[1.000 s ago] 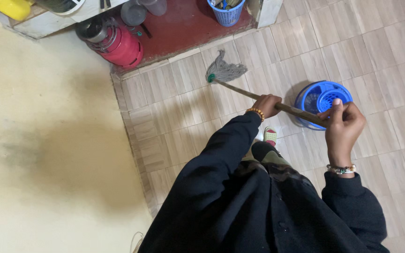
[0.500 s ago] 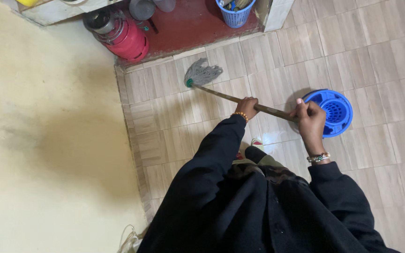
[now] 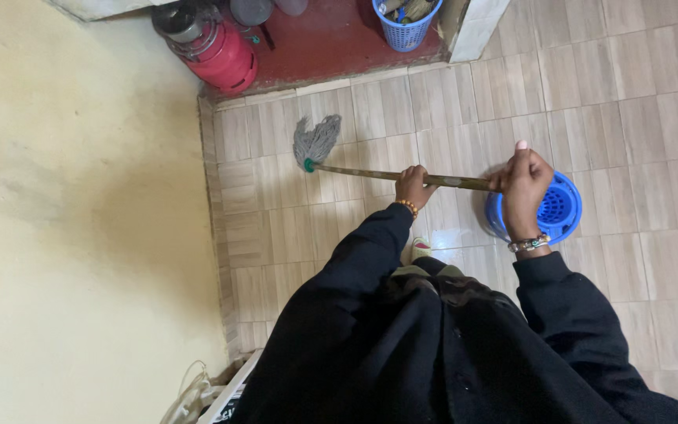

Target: The person mops a tiled floor by dipping a mop into a blue bucket of water and then pushing the mop across the floor surface.

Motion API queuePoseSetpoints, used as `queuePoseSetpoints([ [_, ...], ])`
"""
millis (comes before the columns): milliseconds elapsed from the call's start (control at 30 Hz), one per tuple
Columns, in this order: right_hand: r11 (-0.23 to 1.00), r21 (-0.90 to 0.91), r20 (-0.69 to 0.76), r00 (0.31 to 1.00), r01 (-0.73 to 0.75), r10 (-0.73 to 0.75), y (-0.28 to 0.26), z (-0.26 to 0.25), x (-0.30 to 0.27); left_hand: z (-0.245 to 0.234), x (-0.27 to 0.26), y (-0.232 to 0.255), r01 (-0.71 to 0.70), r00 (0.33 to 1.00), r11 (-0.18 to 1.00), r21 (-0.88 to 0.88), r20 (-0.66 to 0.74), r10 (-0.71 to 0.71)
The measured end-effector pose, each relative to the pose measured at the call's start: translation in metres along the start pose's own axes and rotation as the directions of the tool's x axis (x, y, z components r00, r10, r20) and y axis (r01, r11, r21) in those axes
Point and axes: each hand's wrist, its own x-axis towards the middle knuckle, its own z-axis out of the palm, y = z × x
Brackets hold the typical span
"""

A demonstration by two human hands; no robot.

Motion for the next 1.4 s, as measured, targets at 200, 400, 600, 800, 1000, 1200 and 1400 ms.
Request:
queuePoseSetpoints([
  [200,0.974,0.132,0.117,0.978,-0.186,0.171,-0.035,-0.005,0.017,0.018,-0.014,0.032,0.031,0.984,0.988,-0.151,-0.168,-0.057],
  [400,0.994,0.010,0.187,0.977,-0.111,0.107,-0.078,0.000,0.012,0.028,-0.015,0.054,0.087,0.975,0.910,-0.405,-0.155,-0.161],
  [600,1.000,-0.025,0.252,0.968,0.017,-0.011,-0.107,-0.008,0.006,0.046,-0.003,0.081,0.035,0.962,0.847,-0.530,-0.212,-0.173],
  [800,0.993,-0.078,0.316,0.947,0.091,-0.062,-0.105,-0.014,-0.007,0.059,0.015,0.094,-0.059,0.930,0.853,-0.519,-0.338,-0.141],
  [1000,0.968,-0.139,0.355,0.923,0.207,-0.146,-0.099,-0.020,-0.017,0.067,0.018,0.098,-0.108,0.951,0.822,-0.559,-0.299,-0.079],
  [1200,0.946,-0.216,0.266,0.946,0.243,-0.183,-0.107,-0.024,-0.027,0.078,0.016,0.111,-0.189,0.961,0.800,-0.569,-0.276,0.030],
  [1400,0.916,-0.248,0.128,0.948,0.315,-0.292,-0.113,-0.018,-0.051,0.051,0.006,0.113,-0.349,0.932,0.817,-0.459,-0.256,0.255],
])
